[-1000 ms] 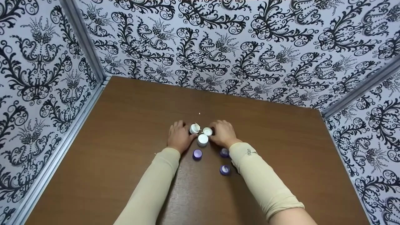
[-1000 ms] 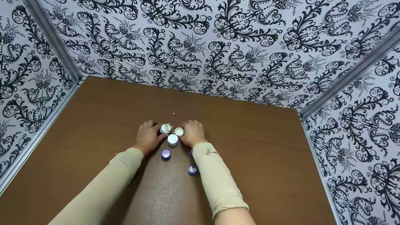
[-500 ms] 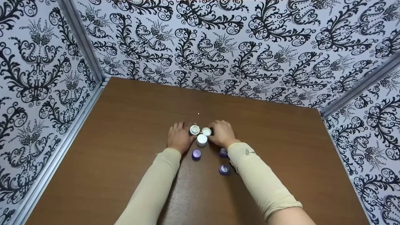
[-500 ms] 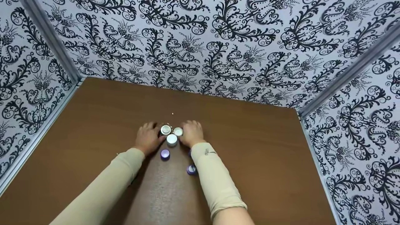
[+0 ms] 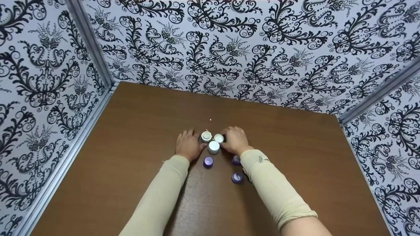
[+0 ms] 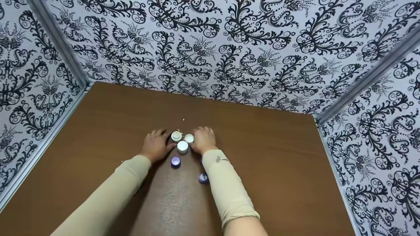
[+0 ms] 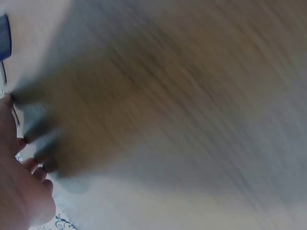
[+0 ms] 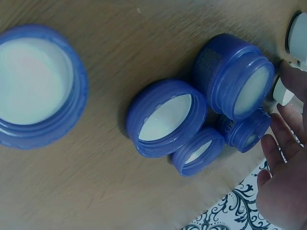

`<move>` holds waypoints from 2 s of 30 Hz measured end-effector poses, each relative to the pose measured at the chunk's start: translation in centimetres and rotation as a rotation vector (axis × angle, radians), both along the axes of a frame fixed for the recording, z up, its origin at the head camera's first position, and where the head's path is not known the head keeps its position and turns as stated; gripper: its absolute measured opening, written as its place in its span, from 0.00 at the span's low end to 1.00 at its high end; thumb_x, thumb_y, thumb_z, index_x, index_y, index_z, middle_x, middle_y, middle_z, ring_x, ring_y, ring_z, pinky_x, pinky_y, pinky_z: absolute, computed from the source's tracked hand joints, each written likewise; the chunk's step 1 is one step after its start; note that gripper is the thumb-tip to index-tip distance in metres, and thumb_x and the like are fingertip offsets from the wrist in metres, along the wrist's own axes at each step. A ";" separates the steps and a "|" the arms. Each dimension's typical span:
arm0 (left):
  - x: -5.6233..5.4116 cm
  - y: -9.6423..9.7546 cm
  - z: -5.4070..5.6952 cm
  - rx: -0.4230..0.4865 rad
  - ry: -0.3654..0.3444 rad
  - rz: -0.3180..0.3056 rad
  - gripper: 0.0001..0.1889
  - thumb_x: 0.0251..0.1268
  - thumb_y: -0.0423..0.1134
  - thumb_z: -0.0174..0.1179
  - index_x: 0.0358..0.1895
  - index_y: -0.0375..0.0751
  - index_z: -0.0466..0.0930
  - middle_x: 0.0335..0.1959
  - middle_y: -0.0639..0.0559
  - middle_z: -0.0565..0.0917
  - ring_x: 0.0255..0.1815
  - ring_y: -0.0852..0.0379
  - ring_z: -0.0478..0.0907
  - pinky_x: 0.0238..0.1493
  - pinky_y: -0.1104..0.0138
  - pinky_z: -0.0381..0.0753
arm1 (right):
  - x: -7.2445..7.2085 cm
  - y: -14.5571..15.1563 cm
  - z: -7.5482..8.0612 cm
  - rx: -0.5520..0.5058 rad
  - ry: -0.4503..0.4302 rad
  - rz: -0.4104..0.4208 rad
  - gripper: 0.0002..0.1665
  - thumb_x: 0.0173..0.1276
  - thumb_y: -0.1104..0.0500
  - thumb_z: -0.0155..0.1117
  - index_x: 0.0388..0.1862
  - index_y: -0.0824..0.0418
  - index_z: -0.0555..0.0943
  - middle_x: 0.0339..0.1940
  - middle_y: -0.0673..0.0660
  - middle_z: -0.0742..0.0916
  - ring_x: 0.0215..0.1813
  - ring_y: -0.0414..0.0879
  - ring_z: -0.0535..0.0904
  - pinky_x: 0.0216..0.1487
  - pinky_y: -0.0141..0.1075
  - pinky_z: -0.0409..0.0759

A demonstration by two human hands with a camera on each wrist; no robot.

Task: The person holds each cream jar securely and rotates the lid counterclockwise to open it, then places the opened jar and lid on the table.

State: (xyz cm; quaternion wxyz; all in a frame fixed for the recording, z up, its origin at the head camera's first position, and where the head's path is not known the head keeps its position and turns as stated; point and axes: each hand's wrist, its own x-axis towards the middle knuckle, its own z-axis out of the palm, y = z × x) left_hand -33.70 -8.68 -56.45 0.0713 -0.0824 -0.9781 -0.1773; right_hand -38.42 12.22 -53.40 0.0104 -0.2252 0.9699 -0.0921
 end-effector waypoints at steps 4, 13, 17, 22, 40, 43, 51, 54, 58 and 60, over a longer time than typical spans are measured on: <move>0.2 -0.2 -0.2 0.030 0.014 0.001 0.23 0.65 0.50 0.62 0.56 0.37 0.83 0.56 0.41 0.79 0.60 0.43 0.72 0.61 0.50 0.67 | 0.1 0.4 -0.1 0.002 -0.021 -0.009 0.23 0.56 0.52 0.72 0.50 0.61 0.85 0.52 0.58 0.85 0.58 0.58 0.75 0.67 0.52 0.62; 1.3 1.0 0.5 0.095 0.049 -0.100 0.21 0.55 0.55 0.60 0.38 0.40 0.85 0.38 0.49 0.81 0.47 0.46 0.76 0.56 0.49 0.72 | -0.1 1.0 -0.7 0.011 0.012 0.002 0.24 0.53 0.52 0.73 0.50 0.59 0.86 0.50 0.59 0.85 0.55 0.60 0.77 0.65 0.53 0.65; 1.6 1.7 1.0 0.076 0.010 -0.104 0.25 0.53 0.59 0.62 0.43 0.41 0.86 0.42 0.49 0.82 0.50 0.46 0.77 0.60 0.49 0.70 | -0.1 1.0 -0.8 0.003 0.035 0.017 0.24 0.52 0.52 0.73 0.48 0.60 0.86 0.48 0.59 0.86 0.53 0.60 0.78 0.62 0.54 0.67; 1.9 2.3 1.4 0.042 0.020 -0.068 0.28 0.50 0.63 0.65 0.41 0.40 0.85 0.44 0.47 0.83 0.49 0.45 0.78 0.57 0.51 0.72 | -0.1 0.6 -0.5 -0.004 0.036 0.024 0.24 0.53 0.51 0.74 0.47 0.60 0.86 0.48 0.59 0.86 0.53 0.60 0.78 0.62 0.54 0.68; 2.1 4.0 0.7 -0.034 0.110 0.051 0.27 0.42 0.60 0.73 0.36 0.40 0.86 0.35 0.47 0.85 0.39 0.43 0.81 0.45 0.53 0.76 | 0.1 -0.3 0.1 -0.028 0.019 0.038 0.21 0.55 0.52 0.72 0.46 0.60 0.86 0.50 0.60 0.86 0.54 0.61 0.77 0.65 0.55 0.64; 2.1 4.1 0.9 -0.036 0.124 0.053 0.26 0.42 0.58 0.74 0.36 0.39 0.86 0.35 0.46 0.85 0.39 0.43 0.81 0.44 0.53 0.77 | 0.1 -0.3 0.1 -0.026 0.027 0.042 0.21 0.54 0.53 0.72 0.46 0.61 0.86 0.50 0.60 0.86 0.54 0.61 0.77 0.65 0.55 0.64; 2.0 4.2 0.8 0.013 0.203 0.027 0.20 0.45 0.54 0.69 0.33 0.40 0.84 0.32 0.46 0.83 0.35 0.43 0.81 0.40 0.52 0.77 | 0.1 0.0 0.1 -0.008 0.054 0.045 0.21 0.54 0.53 0.74 0.46 0.61 0.86 0.49 0.61 0.86 0.53 0.61 0.77 0.65 0.56 0.64; 2.2 4.3 1.0 0.028 0.231 0.009 0.20 0.47 0.54 0.68 0.34 0.39 0.83 0.31 0.46 0.83 0.34 0.43 0.81 0.40 0.52 0.78 | 0.4 0.2 0.4 0.014 0.063 0.042 0.21 0.54 0.53 0.74 0.45 0.61 0.86 0.48 0.61 0.86 0.54 0.61 0.77 0.66 0.55 0.64; 2.6 4.2 1.3 0.055 0.229 -0.010 0.19 0.47 0.52 0.68 0.35 0.40 0.81 0.31 0.47 0.83 0.35 0.43 0.81 0.40 0.52 0.78 | 0.9 0.5 0.8 0.053 0.065 0.032 0.20 0.55 0.52 0.75 0.44 0.61 0.86 0.47 0.60 0.86 0.55 0.61 0.77 0.67 0.54 0.63; 2.8 4.2 1.5 0.076 0.220 -0.016 0.19 0.47 0.51 0.68 0.35 0.41 0.81 0.31 0.47 0.83 0.36 0.44 0.81 0.41 0.52 0.78 | 1.1 0.6 1.0 0.075 0.054 0.024 0.21 0.56 0.51 0.75 0.45 0.61 0.86 0.48 0.61 0.86 0.56 0.61 0.76 0.68 0.53 0.61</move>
